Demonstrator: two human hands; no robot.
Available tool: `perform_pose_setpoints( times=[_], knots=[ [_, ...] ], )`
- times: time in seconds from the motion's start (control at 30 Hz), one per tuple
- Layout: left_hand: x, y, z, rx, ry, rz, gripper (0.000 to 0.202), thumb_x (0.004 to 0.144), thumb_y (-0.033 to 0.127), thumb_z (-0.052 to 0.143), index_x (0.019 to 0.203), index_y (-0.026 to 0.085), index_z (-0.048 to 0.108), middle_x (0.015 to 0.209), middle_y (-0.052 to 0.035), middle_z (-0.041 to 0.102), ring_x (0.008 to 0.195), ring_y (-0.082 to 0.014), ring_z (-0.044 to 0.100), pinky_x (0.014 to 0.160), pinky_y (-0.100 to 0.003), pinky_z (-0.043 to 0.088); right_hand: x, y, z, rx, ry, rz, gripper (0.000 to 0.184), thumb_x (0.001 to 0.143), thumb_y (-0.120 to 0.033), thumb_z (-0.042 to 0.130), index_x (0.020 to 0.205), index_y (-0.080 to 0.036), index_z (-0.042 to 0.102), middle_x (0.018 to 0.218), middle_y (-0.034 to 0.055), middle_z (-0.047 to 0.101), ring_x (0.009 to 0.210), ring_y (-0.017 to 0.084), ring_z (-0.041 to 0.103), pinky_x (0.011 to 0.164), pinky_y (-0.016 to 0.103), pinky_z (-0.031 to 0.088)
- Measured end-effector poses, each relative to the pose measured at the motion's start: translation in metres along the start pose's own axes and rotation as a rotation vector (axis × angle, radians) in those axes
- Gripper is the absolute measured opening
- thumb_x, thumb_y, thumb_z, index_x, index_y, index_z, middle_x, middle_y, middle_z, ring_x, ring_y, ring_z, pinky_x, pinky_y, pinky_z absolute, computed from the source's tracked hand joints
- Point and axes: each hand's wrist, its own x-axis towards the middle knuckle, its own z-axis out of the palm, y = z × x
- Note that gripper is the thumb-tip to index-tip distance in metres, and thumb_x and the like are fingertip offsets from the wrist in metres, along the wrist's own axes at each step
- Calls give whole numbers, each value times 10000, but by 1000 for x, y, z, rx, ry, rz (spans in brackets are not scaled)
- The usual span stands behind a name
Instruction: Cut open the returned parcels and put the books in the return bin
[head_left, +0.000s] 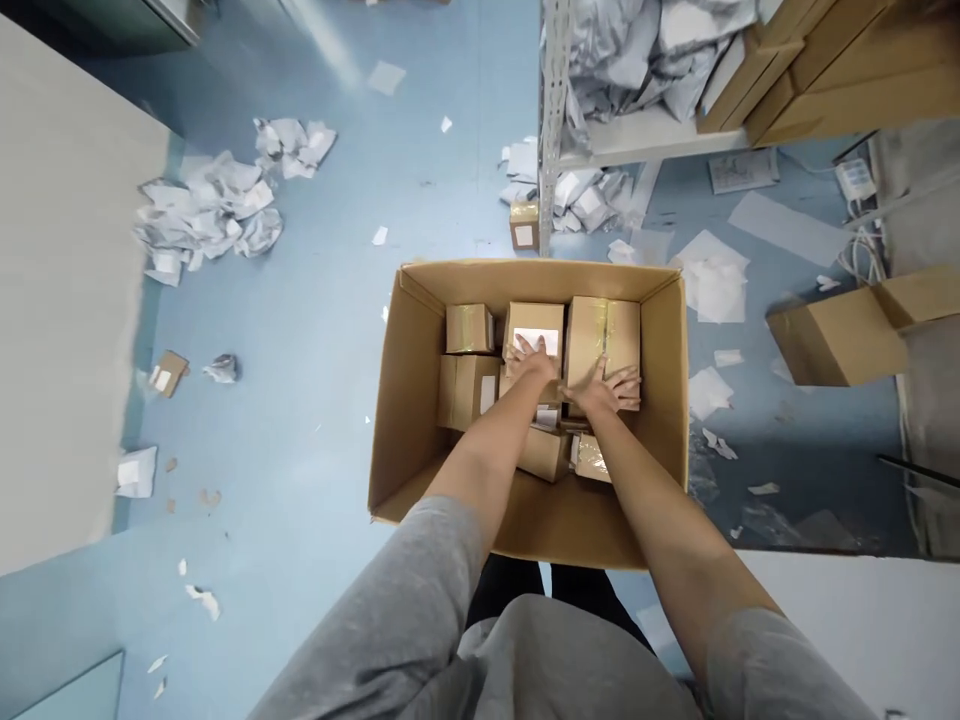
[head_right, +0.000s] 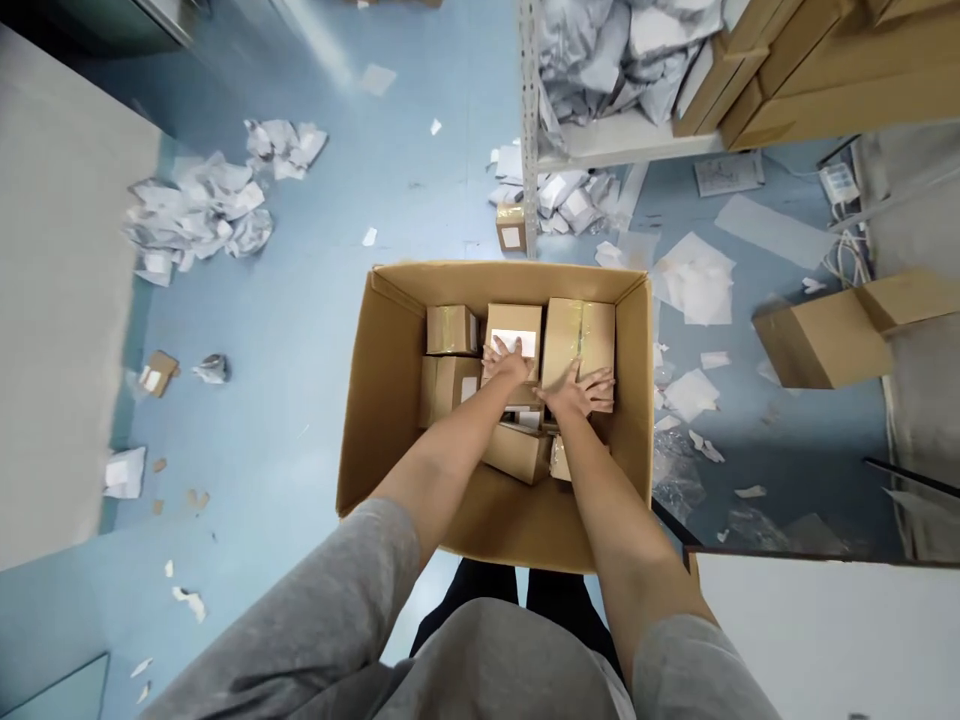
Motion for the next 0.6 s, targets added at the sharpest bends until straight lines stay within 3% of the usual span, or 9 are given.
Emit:
perform_pose_setpoints(
  times=[0.13,0.37,0.43,0.6],
  knots=[
    [29,7,10,48,2,-90,1174,734,631,806,1682,335,180,1746,-129,-198,1552,-531,-205,1149,-839,57,7,1,6,28,43,11,1416,635,-830,767,1701,-314,-9,1728,234,-179,1569,510,-54,1117,829,48],
    [35,-11,1,80,39,-126,1390,640,643,875,1689,340,15,1729,-161,-239,1548,-512,-238,1167,-805,106,9,13,-1,36,71,26,1453,618,-878,739,1694,-304,-52,1721,239,-196,1563,518,-72,1107,834,103],
    [36,-16,-3,71,24,-144,1405,632,663,875,1685,344,1,1726,-176,-240,1557,-504,-225,1165,-801,128,11,14,-3,82,122,47,1428,629,-881,727,1696,-288,-15,1725,273,-104,1562,517,14,1108,817,160],
    [36,-24,-7,35,12,-182,1393,638,650,885,1680,330,16,1725,-218,-213,1583,-512,-99,1186,-758,151,17,20,-1,271,137,215,1368,659,-831,745,1691,-213,93,1592,349,347,1452,505,361,1103,733,298]
  ],
)
